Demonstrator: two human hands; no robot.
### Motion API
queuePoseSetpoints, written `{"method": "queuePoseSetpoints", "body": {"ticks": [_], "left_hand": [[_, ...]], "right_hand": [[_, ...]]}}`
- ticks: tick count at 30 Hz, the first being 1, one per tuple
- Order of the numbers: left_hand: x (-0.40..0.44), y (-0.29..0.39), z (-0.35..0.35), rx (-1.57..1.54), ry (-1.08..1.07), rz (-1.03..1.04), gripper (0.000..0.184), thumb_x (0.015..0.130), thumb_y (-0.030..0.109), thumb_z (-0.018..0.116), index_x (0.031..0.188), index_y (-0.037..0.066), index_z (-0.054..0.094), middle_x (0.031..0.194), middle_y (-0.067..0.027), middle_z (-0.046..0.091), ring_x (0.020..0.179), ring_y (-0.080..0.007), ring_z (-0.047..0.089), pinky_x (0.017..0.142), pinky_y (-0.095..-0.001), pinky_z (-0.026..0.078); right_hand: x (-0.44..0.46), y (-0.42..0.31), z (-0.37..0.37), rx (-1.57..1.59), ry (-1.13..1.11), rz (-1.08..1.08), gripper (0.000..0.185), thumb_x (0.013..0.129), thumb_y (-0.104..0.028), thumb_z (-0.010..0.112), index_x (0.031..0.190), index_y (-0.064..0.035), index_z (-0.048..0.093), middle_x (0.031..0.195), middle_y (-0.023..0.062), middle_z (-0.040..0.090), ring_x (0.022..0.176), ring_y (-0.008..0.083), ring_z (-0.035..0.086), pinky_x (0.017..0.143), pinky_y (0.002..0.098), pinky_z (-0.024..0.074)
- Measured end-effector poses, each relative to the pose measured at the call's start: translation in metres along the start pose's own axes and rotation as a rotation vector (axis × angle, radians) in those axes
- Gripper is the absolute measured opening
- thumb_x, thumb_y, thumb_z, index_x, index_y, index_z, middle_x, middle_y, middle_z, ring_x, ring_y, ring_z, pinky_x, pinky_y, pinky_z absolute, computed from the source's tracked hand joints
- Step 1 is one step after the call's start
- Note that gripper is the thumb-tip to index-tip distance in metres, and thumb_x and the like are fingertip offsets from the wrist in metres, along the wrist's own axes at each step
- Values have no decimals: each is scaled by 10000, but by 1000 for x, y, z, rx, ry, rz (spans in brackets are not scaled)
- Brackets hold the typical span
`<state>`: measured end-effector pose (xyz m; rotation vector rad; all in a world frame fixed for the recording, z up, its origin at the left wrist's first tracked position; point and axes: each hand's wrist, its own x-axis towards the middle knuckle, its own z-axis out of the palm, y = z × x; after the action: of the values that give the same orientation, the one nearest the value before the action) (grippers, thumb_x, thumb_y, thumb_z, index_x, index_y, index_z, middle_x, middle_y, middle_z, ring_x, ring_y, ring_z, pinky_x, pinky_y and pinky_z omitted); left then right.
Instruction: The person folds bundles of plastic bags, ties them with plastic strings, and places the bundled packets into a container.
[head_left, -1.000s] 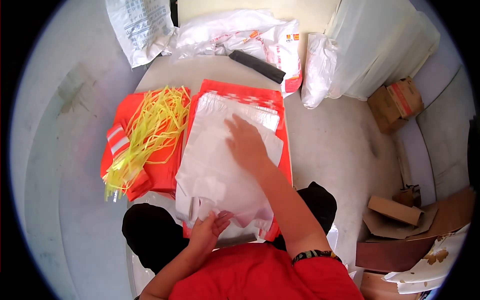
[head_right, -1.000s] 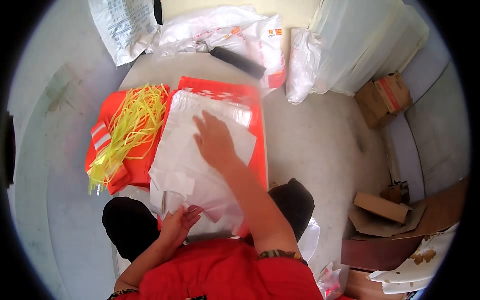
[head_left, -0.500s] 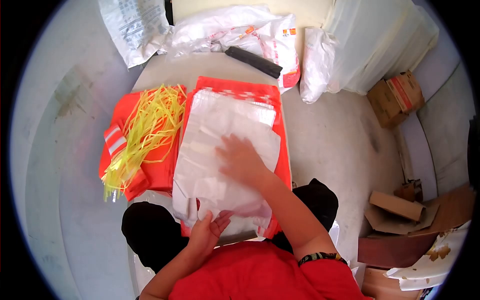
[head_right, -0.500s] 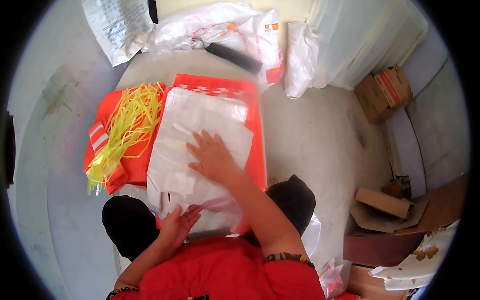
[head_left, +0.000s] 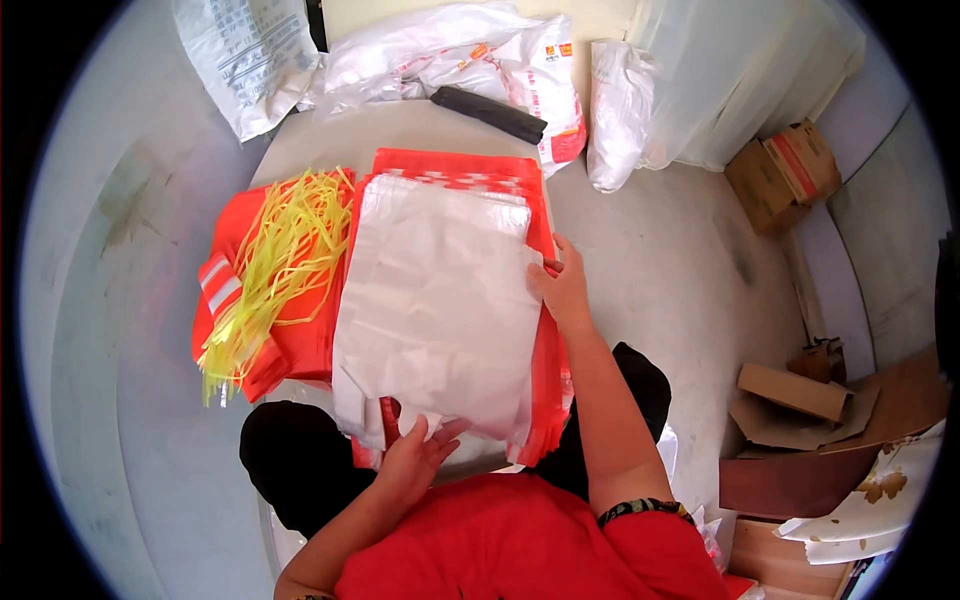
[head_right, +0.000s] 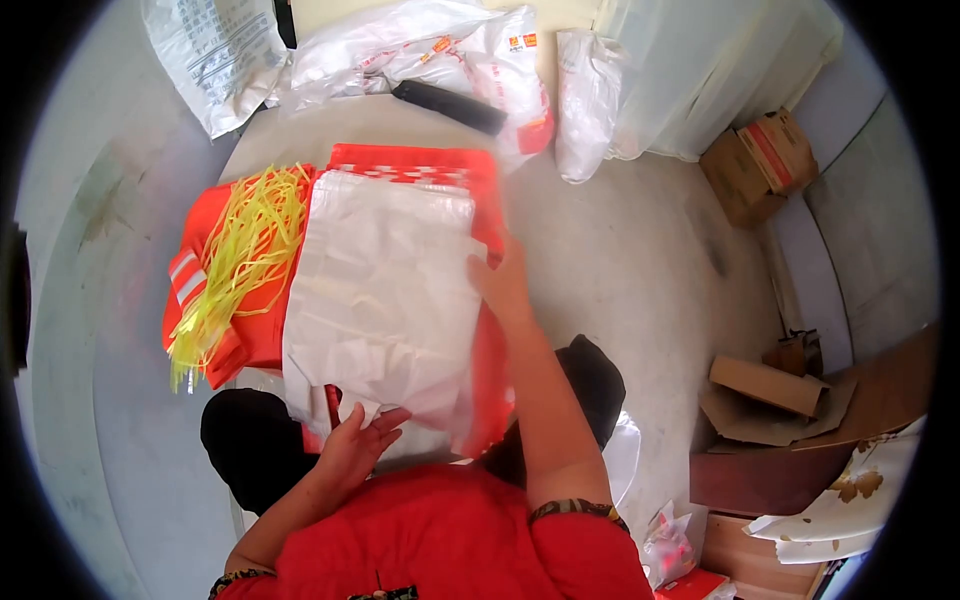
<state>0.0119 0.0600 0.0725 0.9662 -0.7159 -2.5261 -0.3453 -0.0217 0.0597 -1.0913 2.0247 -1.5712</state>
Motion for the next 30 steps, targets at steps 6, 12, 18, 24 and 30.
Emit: {"method": "queuePoseSetpoints", "body": {"ticks": [6, 12, 18, 24, 30], "left_hand": [[7, 2, -5, 81, -78, -169, 652, 1142, 488, 173, 1517, -3, 382, 1500, -193, 544, 1429, -305, 473, 1224, -444, 301], [16, 2, 2, 95, -57, -181, 615, 1138, 505, 223, 1530, 57, 378, 1406, -202, 609, 1290, -308, 588, 1142, -441, 416], [21, 0, 1, 48, -104, -229, 535, 1139, 474, 307, 1480, 73, 403, 1267, -178, 676, 1159, -287, 657, 1037, -415, 497], [28, -15, -17, 13, 0, -267, 368, 1117, 347, 462, 1358, 70, 485, 1272, -144, 642, 1153, -262, 639, 1052, -402, 476], [27, -6, 5, 241, 33, -324, 514, 1037, 277, 638, 1409, -5, 422, 1305, -109, 596, 1177, -209, 615, 1041, -340, 481]], "right_hand": [[4, -4, -7, -33, -37, -3, 709, 920, -116, 723, 1550, -38, 406, 1461, 163, 506, 1213, 235, 593, 1001, 369, 524], [12, -8, -6, -134, -115, -62, 767, 885, -215, 748, 1547, -20, 415, 1307, 194, 618, 1144, 274, 635, 995, 393, 515], [24, -19, -6, -21, -217, 58, 840, 845, -230, 785, 1562, -30, 396, 1194, 187, 649, 1097, 285, 645, 990, 396, 514], [31, -36, -11, -49, -307, 46, 844, 850, -182, 784, 1579, -65, 376, 1224, 131, 610, 1140, 230, 596, 998, 361, 499], [36, -48, -16, 2, -443, 65, 829, 826, -147, 792, 1566, -96, 419, 1302, 121, 569, 1258, 226, 538, 1049, 342, 469]]}}
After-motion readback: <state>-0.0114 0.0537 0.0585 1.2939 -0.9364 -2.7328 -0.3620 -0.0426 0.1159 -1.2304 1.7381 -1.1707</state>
